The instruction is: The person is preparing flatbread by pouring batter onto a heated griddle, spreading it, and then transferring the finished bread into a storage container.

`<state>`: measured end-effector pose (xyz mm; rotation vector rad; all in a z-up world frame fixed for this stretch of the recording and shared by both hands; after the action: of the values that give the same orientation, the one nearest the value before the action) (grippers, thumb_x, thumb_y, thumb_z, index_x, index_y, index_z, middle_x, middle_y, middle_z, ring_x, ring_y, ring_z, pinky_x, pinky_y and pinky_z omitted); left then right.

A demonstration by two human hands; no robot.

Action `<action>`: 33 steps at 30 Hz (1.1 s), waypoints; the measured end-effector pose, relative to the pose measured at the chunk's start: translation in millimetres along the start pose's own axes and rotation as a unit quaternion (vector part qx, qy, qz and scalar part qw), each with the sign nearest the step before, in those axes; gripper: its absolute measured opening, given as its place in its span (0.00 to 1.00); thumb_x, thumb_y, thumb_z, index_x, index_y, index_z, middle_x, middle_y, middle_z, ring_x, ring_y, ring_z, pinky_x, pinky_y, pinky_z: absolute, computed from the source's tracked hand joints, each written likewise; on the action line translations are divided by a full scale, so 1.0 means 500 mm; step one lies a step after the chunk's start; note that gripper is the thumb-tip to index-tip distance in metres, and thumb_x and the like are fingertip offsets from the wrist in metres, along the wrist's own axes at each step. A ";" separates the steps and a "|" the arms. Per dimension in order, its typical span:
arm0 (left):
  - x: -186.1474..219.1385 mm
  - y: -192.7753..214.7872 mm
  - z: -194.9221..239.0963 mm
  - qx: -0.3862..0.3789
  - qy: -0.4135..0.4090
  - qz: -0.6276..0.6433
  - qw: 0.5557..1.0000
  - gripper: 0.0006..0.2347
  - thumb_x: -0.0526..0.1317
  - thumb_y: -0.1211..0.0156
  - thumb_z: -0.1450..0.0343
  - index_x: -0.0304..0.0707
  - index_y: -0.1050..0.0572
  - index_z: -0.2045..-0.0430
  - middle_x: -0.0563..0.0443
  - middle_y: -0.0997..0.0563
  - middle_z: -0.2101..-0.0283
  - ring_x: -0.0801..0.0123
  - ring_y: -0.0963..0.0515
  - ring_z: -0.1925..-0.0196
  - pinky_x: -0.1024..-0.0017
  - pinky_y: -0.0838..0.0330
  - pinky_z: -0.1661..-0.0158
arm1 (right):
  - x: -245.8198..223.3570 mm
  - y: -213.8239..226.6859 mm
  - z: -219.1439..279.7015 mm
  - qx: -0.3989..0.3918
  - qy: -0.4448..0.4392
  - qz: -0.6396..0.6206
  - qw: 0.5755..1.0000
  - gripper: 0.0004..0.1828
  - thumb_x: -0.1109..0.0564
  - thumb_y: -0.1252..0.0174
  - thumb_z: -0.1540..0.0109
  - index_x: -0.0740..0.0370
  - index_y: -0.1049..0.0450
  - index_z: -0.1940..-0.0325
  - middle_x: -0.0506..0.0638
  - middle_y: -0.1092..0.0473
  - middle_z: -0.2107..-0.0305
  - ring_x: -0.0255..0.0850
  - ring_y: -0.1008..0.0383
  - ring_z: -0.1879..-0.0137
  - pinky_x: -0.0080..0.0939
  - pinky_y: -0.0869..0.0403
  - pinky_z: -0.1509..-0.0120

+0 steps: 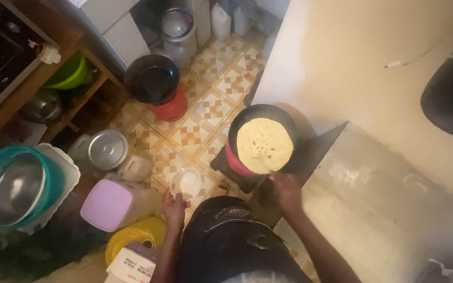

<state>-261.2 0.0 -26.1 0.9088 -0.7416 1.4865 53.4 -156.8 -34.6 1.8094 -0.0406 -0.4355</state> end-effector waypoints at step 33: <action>0.017 -0.147 -0.039 -0.119 -0.074 -0.033 0.990 0.18 0.29 0.54 0.35 0.32 0.36 0.49 0.38 0.29 0.73 0.63 0.23 0.84 0.73 0.23 0.80 | -0.096 0.111 -0.130 0.183 -0.111 -0.187 0.959 0.11 0.61 0.56 0.38 0.65 0.28 0.58 0.58 0.30 0.73 0.52 0.31 0.67 0.48 0.34 0.57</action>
<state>-190.9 29.4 -32.1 0.8574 -0.9657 1.2505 40.0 -100.4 44.8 2.1313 0.0722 -0.9507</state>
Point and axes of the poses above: each hand's wrist, its own z-axis away from the middle knuckle, its own y-axis out of the back of the hand, x = y × z, the point moved 6 cm from there along -z, towards the middle knuckle
